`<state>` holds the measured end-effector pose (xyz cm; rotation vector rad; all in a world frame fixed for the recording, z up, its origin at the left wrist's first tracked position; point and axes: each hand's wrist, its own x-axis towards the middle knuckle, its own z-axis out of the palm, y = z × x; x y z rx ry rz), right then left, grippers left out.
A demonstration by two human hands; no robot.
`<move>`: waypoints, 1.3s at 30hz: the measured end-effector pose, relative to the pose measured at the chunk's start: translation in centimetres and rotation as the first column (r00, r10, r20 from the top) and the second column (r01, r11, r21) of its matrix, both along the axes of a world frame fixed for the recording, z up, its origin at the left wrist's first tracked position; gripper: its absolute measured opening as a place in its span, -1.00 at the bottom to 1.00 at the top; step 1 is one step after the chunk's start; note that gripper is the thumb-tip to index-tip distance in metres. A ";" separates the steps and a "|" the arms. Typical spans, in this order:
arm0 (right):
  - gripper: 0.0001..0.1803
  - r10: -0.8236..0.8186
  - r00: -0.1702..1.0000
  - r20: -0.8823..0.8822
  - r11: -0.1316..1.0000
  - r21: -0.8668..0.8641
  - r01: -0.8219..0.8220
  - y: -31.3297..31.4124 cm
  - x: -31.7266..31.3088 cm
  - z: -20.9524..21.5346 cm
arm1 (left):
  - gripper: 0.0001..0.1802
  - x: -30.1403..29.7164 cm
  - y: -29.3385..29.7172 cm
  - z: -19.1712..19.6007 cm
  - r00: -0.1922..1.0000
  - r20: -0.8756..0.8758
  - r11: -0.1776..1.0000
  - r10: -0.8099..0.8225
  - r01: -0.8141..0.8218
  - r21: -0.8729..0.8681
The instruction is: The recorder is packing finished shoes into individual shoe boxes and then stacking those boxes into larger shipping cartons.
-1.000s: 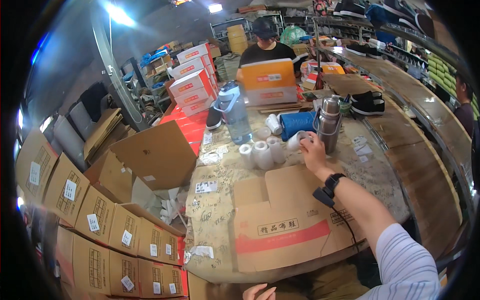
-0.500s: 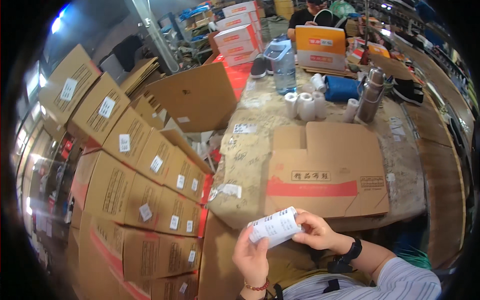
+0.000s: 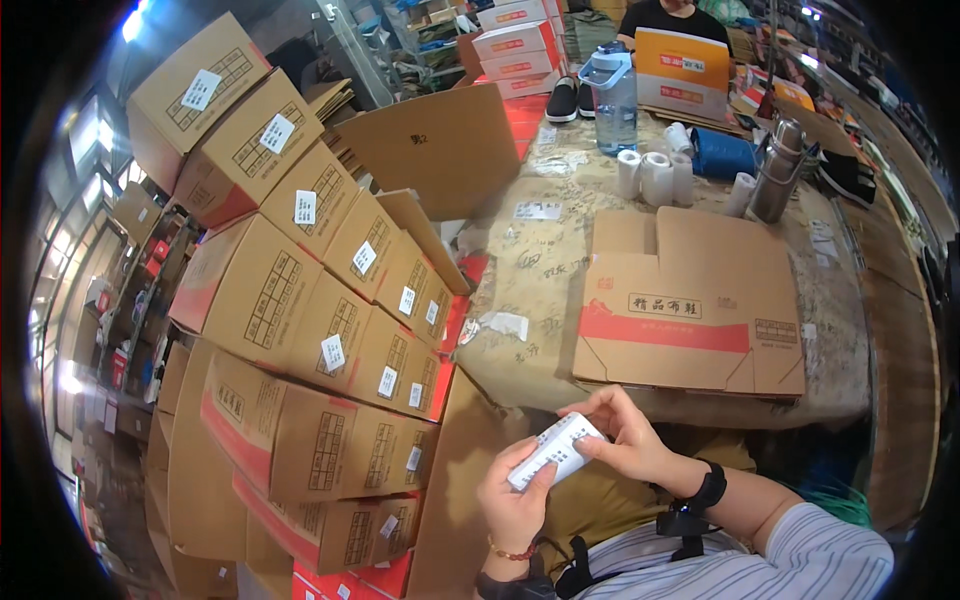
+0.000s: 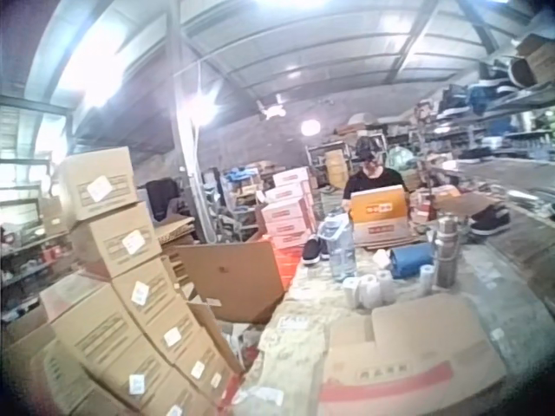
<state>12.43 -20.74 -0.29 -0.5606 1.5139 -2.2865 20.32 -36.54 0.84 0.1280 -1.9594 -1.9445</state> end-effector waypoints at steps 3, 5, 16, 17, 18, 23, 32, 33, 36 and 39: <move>-0.79 0.076 0.980 -0.186 0.975 0.219 -0.034 -0.5 -0.4 1.4 | -0.70 0.7 -1.1 -0.6 0.992 -0.099 0.993 0.080 -0.088 -0.079; -0.82 0.046 0.929 -0.368 0.958 0.278 0.063 -0.9 -0.9 2.6 | -0.71 1.2 -1.9 -1.0 0.988 -0.126 0.974 0.089 -0.113 -0.195; -0.47 0.284 0.357 -0.890 0.868 0.397 0.299 -6.7 0.5 2.1 | -0.75 4.3 -5.1 -3.9 0.985 0.052 0.974 0.164 -0.154 -0.164; -0.45 0.246 0.319 -0.915 0.909 0.332 0.250 -7.1 0.6 2.0 | -0.75 4.6 -5.6 -4.4 0.983 0.051 0.973 0.176 -0.166 -0.164; -0.49 0.239 0.360 -0.902 0.921 0.328 0.211 -7.7 0.9 1.8 | -0.73 4.9 -6.2 -4.6 0.977 0.118 0.983 0.178 -0.181 0.016; -0.48 0.161 0.926 -0.340 0.973 0.213 -0.092 -13.7 2.5 1.3 | -0.63 6.6 -9.1 -9.7 0.938 0.247 0.766 0.242 -0.341 0.544; -0.43 -0.097 0.979 -0.181 0.986 0.116 0.119 -26.1 3.0 3.5 | -0.71 8.9 -4.1 -15.1 0.967 0.218 0.908 0.132 -0.206 0.366; -0.43 -0.099 0.978 -0.186 0.987 0.108 0.120 -26.4 3.0 2.0 | -0.73 8.8 -4.2 -15.2 0.967 0.179 0.953 0.182 -0.219 0.210; -0.65 -0.154 0.986 -0.067 0.988 -0.028 0.153 -24.9 2.1 -1.9 | -0.84 8.4 -4.2 -11.4 0.935 0.307 0.967 0.177 -0.223 0.122; -0.73 0.238 0.799 0.552 0.971 -0.149 -0.186 -24.0 2.8 0.2 | -0.81 10.4 -5.2 -15.1 0.945 0.299 0.991 0.134 -0.128 -0.040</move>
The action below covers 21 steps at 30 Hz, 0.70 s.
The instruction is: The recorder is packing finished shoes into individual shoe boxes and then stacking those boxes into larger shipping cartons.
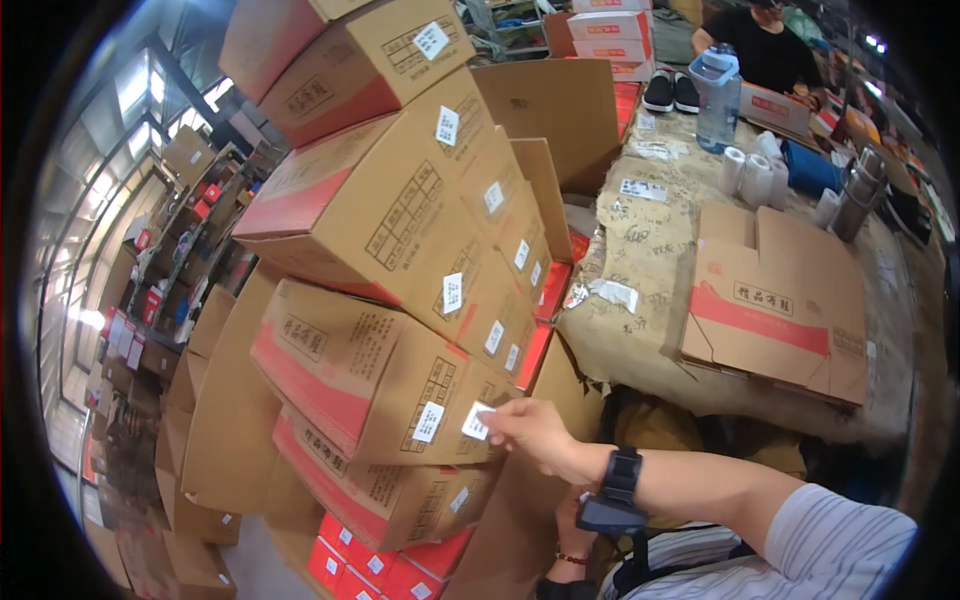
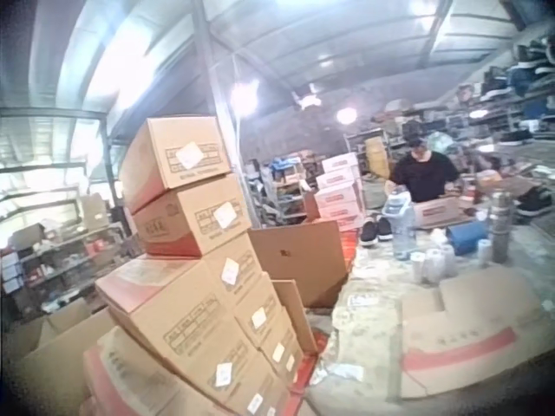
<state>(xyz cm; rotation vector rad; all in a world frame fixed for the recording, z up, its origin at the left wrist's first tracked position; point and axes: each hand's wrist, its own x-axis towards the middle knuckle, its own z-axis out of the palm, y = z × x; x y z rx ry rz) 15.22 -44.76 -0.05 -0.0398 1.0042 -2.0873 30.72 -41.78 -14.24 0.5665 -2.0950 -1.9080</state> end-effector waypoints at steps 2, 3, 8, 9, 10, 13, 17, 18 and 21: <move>-0.69 0.243 0.954 -0.172 0.881 0.451 -0.143 0.2 -0.6 0.6 | -0.74 0.4 -0.6 -2.2 0.985 0.151 0.955 -0.086 0.125 -0.270; -0.64 0.145 0.953 -0.265 0.919 0.393 -0.031 -0.3 -0.9 -3.3 | -0.73 -0.2 0.1 -2.2 0.990 0.137 0.986 -0.016 0.038 -0.163; -0.57 0.256 0.809 -0.530 0.852 0.519 0.070 6.0 -2.8 -5.5 | -0.75 -2.0 0.1 1.5 0.979 0.083 0.957 0.188 -0.201 0.209; -0.61 0.333 0.735 -0.590 0.868 0.496 0.005 7.5 -3.1 -4.9 | -0.79 -1.9 -0.5 2.2 0.973 0.021 0.957 0.228 -0.228 0.180; -0.63 0.400 0.651 -0.645 0.877 0.475 -0.069 8.9 -3.3 -4.5 | -0.81 -1.6 -1.3 2.7 0.964 -0.018 0.953 0.267 -0.261 0.155; -0.43 0.357 0.670 -0.651 0.933 0.215 -0.289 14.4 -3.6 -5.3 | -0.83 -4.1 -0.6 7.8 0.937 -0.213 0.905 0.276 -0.179 0.387; -0.64 0.363 0.757 -0.543 0.932 0.226 -0.285 19.3 -2.7 -4.9 | -0.84 -7.4 0.7 10.5 0.882 -0.346 0.823 0.319 -0.077 0.563; -0.74 0.320 0.737 -0.595 0.946 0.237 -0.220 19.9 -2.7 -4.5 | -0.85 -7.9 1.0 10.6 0.890 -0.336 0.843 0.308 -0.092 0.529; -0.84 0.328 0.637 -0.698 0.888 0.458 0.045 21.2 -4.2 -2.9 | -0.85 -9.7 3.5 10.4 0.920 -0.308 0.842 0.242 -0.042 0.537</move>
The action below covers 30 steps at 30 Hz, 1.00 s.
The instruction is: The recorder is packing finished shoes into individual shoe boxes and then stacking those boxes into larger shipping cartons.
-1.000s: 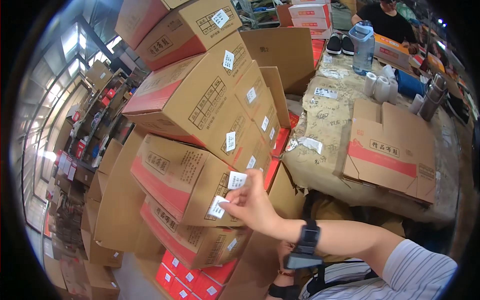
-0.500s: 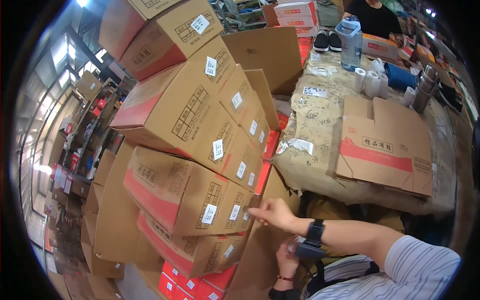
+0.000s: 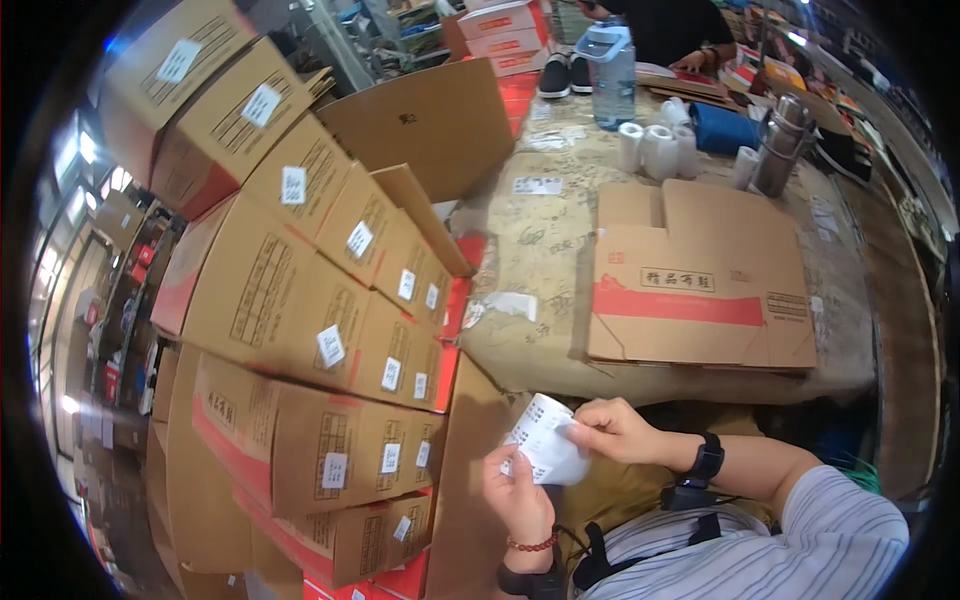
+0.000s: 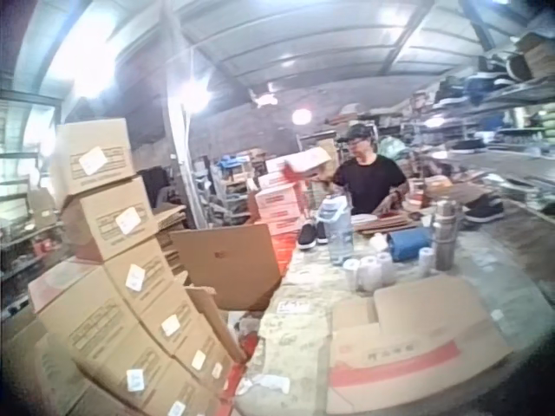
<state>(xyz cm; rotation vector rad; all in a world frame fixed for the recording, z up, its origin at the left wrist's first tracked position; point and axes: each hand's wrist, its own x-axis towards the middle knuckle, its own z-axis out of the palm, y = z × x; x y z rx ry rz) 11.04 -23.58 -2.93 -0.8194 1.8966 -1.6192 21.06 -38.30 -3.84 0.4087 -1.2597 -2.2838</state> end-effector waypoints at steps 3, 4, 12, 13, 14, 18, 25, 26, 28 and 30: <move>-0.90 -0.312 0.559 -0.768 0.942 -0.325 0.080 1.2 -1.5 0.0 | -0.86 -1.8 1.3 0.4 0.991 0.060 0.966 -0.119 0.101 0.238; -0.90 -0.319 0.556 -0.767 0.941 -0.326 0.089 2.1 -1.9 0.1 | -0.84 -2.3 0.9 0.4 0.974 0.048 0.809 -0.220 0.154 0.568; -0.75 -0.435 0.817 -0.378 0.900 -0.199 0.388 8.6 -4.1 2.3 | -0.77 -6.4 3.7 2.5 0.968 -0.108 0.827 -0.229 0.251 0.502; -0.69 -0.343 0.899 -0.273 0.939 -0.106 0.326 9.0 -4.3 3.5 | -0.72 -7.1 5.1 2.9 0.977 -0.080 0.920 -0.197 0.213 0.330; -0.64 -0.295 0.910 -0.292 0.955 -0.067 0.288 9.8 -4.7 3.9 | -0.64 -8.1 6.9 3.0 0.972 -0.078 0.944 -0.222 0.234 0.233; -0.71 -0.339 0.890 -0.306 0.935 -0.211 0.284 12.3 -5.7 2.8 | -0.45 -9.5 10.6 3.6 0.882 -0.083 0.875 -0.464 0.471 0.109; -0.83 -0.762 0.458 -0.458 0.609 -0.263 0.748 19.1 -20.9 2.2 | -0.45 -9.1 8.0 1.3 0.889 0.197 0.883 -0.413 0.444 -0.153; -0.89 -0.764 0.470 -0.442 0.601 -0.223 0.768 21.5 -24.4 1.4 | -0.49 -8.8 7.4 0.9 0.887 0.236 0.892 -0.397 0.433 -0.131; -0.71 -0.759 0.367 -0.537 0.531 -0.186 0.827 23.5 -29.1 2.0 | -0.58 -8.4 7.4 1.4 0.870 0.316 0.879 -0.378 0.445 -0.175; -0.59 -0.822 0.446 -0.354 0.502 -0.083 0.861 28.9 -34.9 0.1 | -0.58 -8.6 8.1 1.4 0.838 0.324 0.812 -0.439 0.525 -0.256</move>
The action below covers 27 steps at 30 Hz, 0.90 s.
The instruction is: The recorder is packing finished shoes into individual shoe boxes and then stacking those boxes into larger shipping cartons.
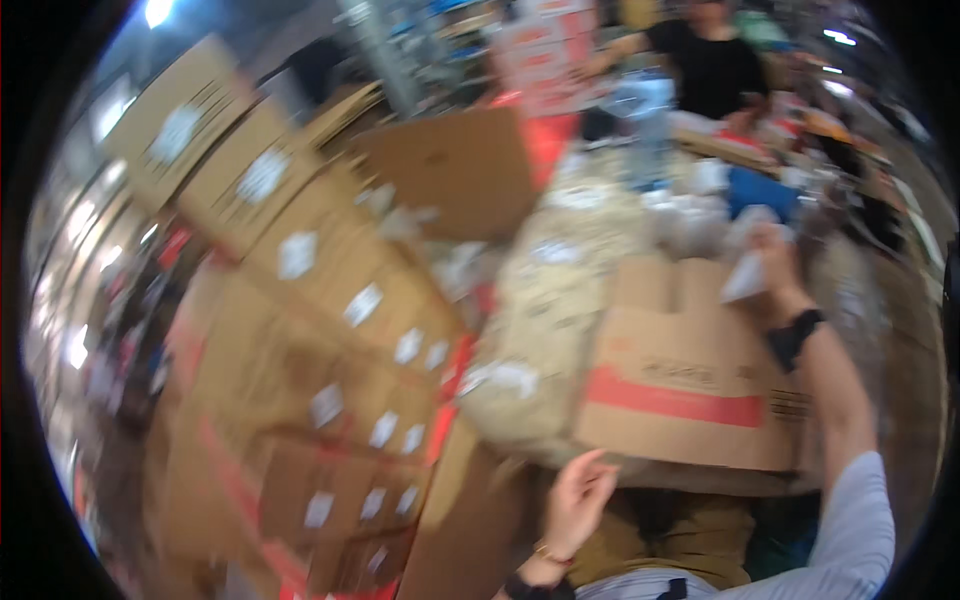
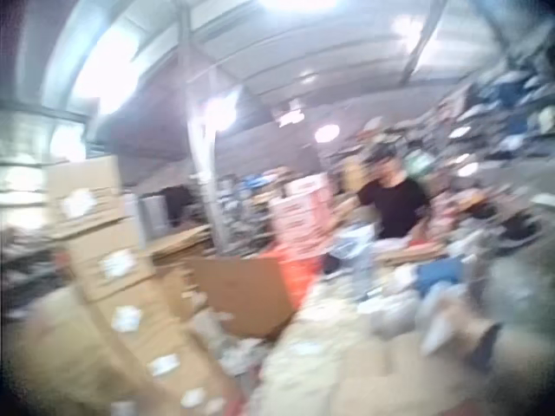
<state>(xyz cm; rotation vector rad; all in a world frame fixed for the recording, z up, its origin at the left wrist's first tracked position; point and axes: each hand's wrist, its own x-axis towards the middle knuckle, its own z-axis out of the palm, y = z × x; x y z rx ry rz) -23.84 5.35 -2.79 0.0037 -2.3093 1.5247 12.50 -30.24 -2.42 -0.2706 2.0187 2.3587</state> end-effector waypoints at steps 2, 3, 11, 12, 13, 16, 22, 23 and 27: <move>-0.59 -0.034 0.998 -0.062 0.946 0.319 0.052 2.1 -3.7 -2.5 | -0.61 0.2 0.1 -0.5 0.999 -0.044 1.000 -0.026 0.026 -0.007; -0.66 -0.012 0.987 -0.163 0.773 0.624 0.113 8.3 -6.7 -4.6 | -0.62 -0.5 0.7 -0.7 0.993 -0.085 0.996 -0.088 0.088 0.005; -0.55 0.024 0.968 -0.249 0.881 0.463 0.098 1.6 -4.5 -2.6 | -0.55 -1.6 -0.7 -0.9 0.983 -0.172 0.987 -0.065 0.037 -0.159; -0.54 0.161 0.908 -0.387 0.920 0.392 0.004 0.7 -2.9 -2.5 | -0.55 -2.6 0.1 -0.6 0.981 -0.172 0.987 -0.093 0.068 -0.145; -0.53 0.207 0.886 -0.416 0.960 0.259 -0.103 -3.0 0.4 -1.6 | -0.49 -3.4 0.8 0.0 0.985 -0.141 0.989 -0.103 0.086 -0.121; -0.52 0.186 0.953 -0.239 0.982 0.079 -0.172 -15.2 13.9 4.7 | -0.40 -5.5 2.8 0.7 0.964 -0.236 0.991 -0.119 0.103 -0.082; -0.76 0.661 0.738 -0.135 0.731 0.341 -0.592 -15.7 18.5 3.5 | -0.49 -7.5 3.4 2.0 0.966 -0.037 0.967 -0.254 0.255 0.015; -0.76 0.609 0.781 -0.137 0.769 0.344 -0.539 -14.0 17.8 3.2 | -0.54 -8.1 3.2 2.1 0.973 -0.034 0.973 -0.226 0.225 -0.046; -0.75 0.415 0.899 -0.140 0.744 0.621 -0.246 -8.1 15.8 0.0 | -0.76 -11.5 1.4 0.4 0.994 -0.106 0.991 0.000 -0.014 -0.137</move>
